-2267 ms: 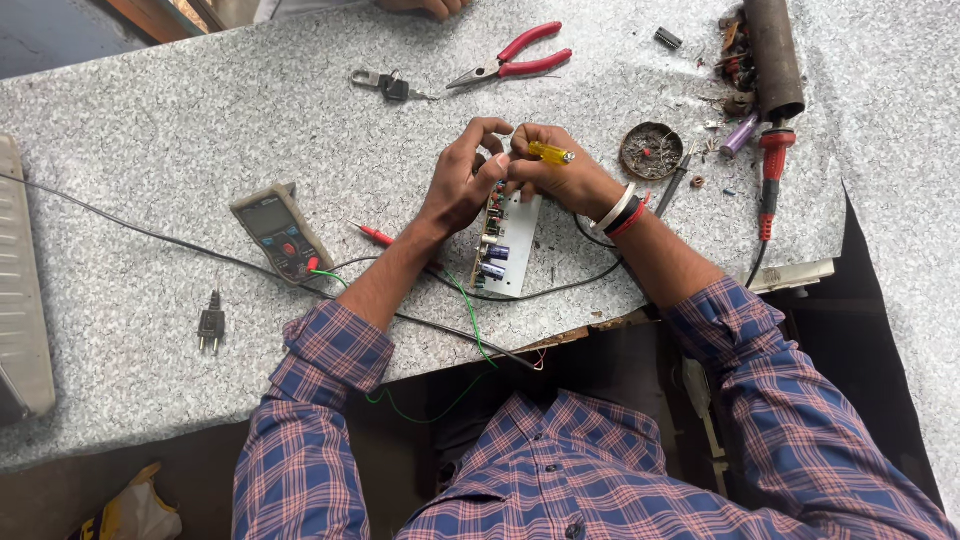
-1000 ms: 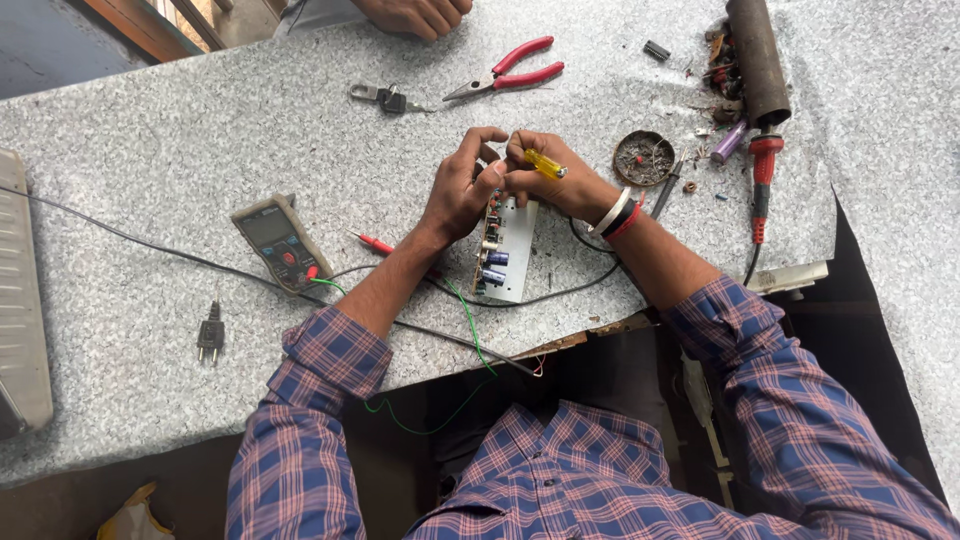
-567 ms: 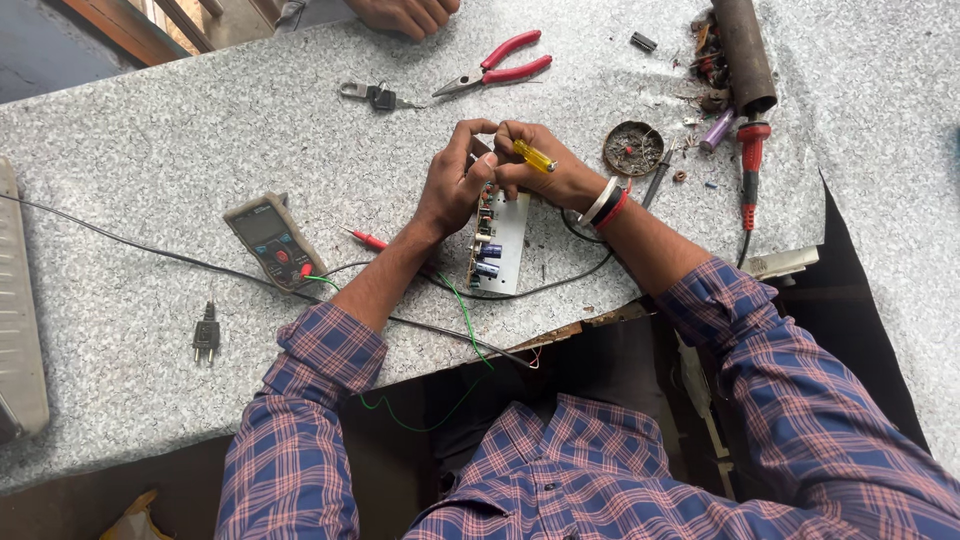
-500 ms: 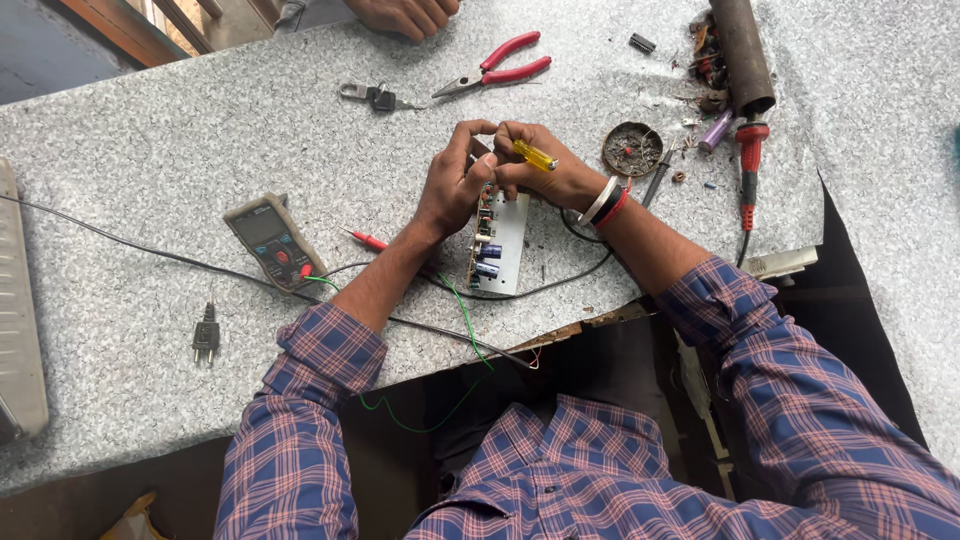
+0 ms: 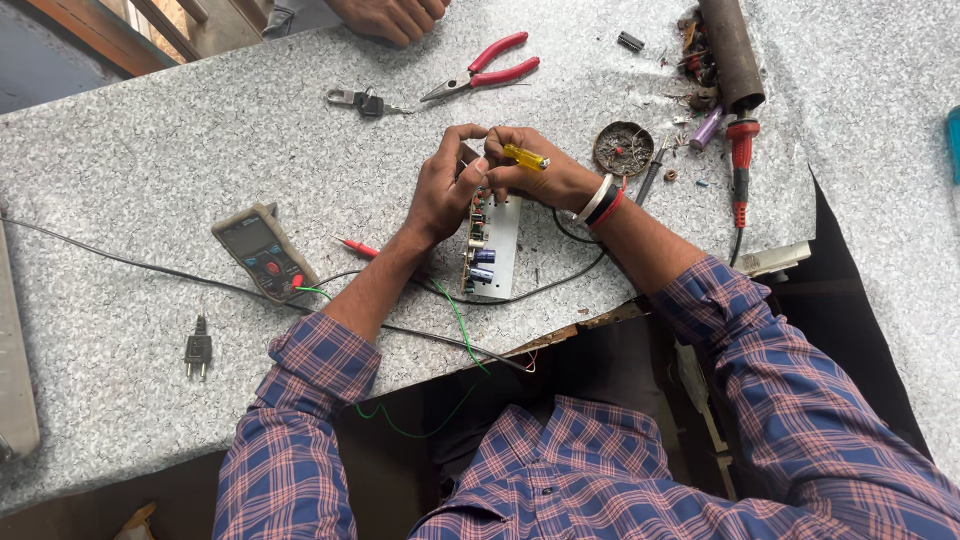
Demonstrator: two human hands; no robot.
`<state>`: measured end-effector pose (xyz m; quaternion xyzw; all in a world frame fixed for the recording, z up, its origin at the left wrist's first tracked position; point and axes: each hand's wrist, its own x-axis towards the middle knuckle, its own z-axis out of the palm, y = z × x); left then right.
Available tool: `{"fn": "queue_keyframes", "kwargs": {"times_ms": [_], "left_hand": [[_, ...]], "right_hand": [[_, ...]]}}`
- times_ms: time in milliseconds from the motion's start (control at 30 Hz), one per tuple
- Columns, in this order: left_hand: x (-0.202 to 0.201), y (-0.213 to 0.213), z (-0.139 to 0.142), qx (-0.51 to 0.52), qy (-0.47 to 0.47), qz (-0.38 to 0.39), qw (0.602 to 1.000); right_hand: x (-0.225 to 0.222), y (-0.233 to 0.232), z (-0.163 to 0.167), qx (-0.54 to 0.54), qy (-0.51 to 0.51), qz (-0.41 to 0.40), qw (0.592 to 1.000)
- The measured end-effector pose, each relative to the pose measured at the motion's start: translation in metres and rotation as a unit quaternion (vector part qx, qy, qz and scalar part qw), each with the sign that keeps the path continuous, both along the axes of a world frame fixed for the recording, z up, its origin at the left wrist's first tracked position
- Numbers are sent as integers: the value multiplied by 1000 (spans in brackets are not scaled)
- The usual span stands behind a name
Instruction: The person works on a green circuit board at a repair bench, using a soldering iron on its components and probing the board with multimeter test leads. They turn the board over, carry it to a lower shelf area, and continue testing it with the multimeter probes.
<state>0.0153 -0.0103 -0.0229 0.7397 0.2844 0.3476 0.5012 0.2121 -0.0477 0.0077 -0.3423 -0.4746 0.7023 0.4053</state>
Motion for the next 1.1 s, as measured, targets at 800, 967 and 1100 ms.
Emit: {"fn": "queue_keyframes", "kwargs": {"times_ms": [800, 967, 1100], "left_hand": [[2, 1, 4, -2, 43, 26, 999], [1, 1, 4, 5, 34, 23, 999], [1, 0, 5, 11, 21, 13, 1000]], "right_hand": [[3, -1, -4, -15, 36, 13, 999], [-1, 0, -5, 50, -65, -33, 996], [-5, -3, -5, 113, -170, -66, 977]]}}
